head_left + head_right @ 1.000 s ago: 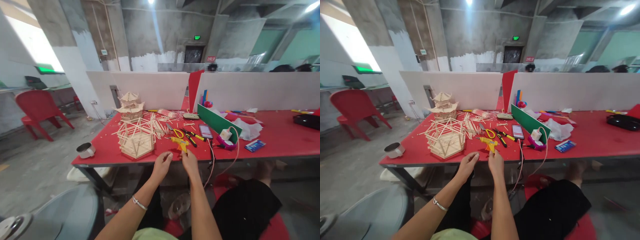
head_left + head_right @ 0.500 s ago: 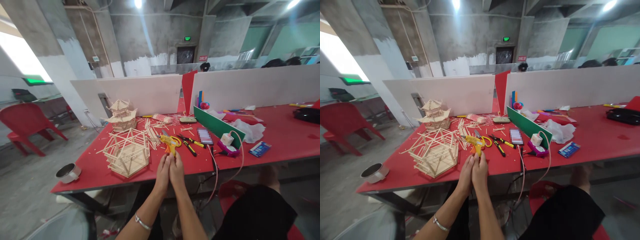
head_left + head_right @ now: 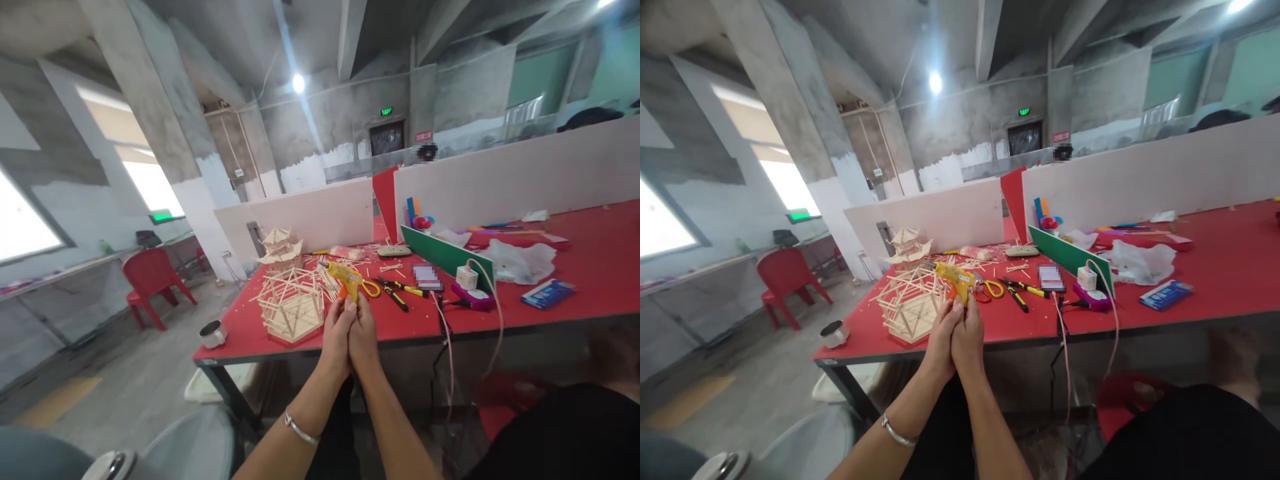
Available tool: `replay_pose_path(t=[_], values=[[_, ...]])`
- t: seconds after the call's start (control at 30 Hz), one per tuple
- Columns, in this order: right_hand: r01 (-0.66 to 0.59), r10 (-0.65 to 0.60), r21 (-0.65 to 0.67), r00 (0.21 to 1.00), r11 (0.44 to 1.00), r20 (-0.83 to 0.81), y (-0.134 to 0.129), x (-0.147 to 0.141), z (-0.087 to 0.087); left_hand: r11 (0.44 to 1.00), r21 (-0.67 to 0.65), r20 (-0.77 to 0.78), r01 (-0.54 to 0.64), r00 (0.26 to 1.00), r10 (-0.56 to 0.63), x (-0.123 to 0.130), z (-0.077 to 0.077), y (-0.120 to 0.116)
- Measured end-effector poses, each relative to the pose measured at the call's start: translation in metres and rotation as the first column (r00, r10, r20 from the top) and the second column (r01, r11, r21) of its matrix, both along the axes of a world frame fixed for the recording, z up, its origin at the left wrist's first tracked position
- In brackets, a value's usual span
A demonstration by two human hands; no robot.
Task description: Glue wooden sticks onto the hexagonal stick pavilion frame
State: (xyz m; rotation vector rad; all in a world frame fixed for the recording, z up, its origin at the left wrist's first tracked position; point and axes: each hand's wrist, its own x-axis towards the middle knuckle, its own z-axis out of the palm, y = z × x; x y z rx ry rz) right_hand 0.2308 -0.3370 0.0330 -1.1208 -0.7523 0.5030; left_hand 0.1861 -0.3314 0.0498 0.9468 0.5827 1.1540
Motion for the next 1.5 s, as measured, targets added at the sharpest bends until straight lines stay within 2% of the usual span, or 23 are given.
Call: replay_pose_path(t=[0.13,0.27,0.47,0.6,0.8,1.13,1.37,1.5], values=[[0.002,0.001,0.067,0.999,0.998,-0.048,0.002,-0.010,0.010,1.000,0.012,-0.019,-0.024,1.000,0.025,-0.015,0.013,0.004],[-0.016,0.020,0.070,0.999,0.997,-0.044,0.005,-0.022,0.014,0.998,0.048,0.001,-0.032,0.999,0.032,-0.030,0.015,0.014],[-0.150,0.161,0.117,0.982,0.982,-0.097,0.003,-0.033,0.013,0.996,0.086,-0.027,-0.039,0.999,0.042,-0.046,0.018,0.014],[-0.239,0.262,0.159,0.954,0.958,-0.145,0.001,-0.037,0.011,0.992,0.116,0.016,-0.053,0.999,0.052,-0.052,0.025,0.012],[-0.314,0.333,0.159,0.936,0.936,-0.115,-0.010,-0.041,0.014,0.982,0.158,0.061,-0.101,0.994,0.092,-0.057,0.028,0.006],[-0.319,0.336,0.158,0.937,0.935,-0.096,-0.021,-0.036,0.015,0.985,0.141,0.024,-0.096,0.995,0.094,-0.054,0.023,-0.002],[-0.210,0.228,0.126,0.962,0.970,-0.152,-0.021,-0.048,0.018,0.976,0.109,0.054,-0.187,0.982,0.182,-0.052,0.021,-0.011],[-0.263,0.281,0.118,0.941,0.958,-0.189,-0.022,-0.053,0.016,0.973,0.055,0.076,-0.225,0.972,0.220,-0.053,0.018,-0.013]])
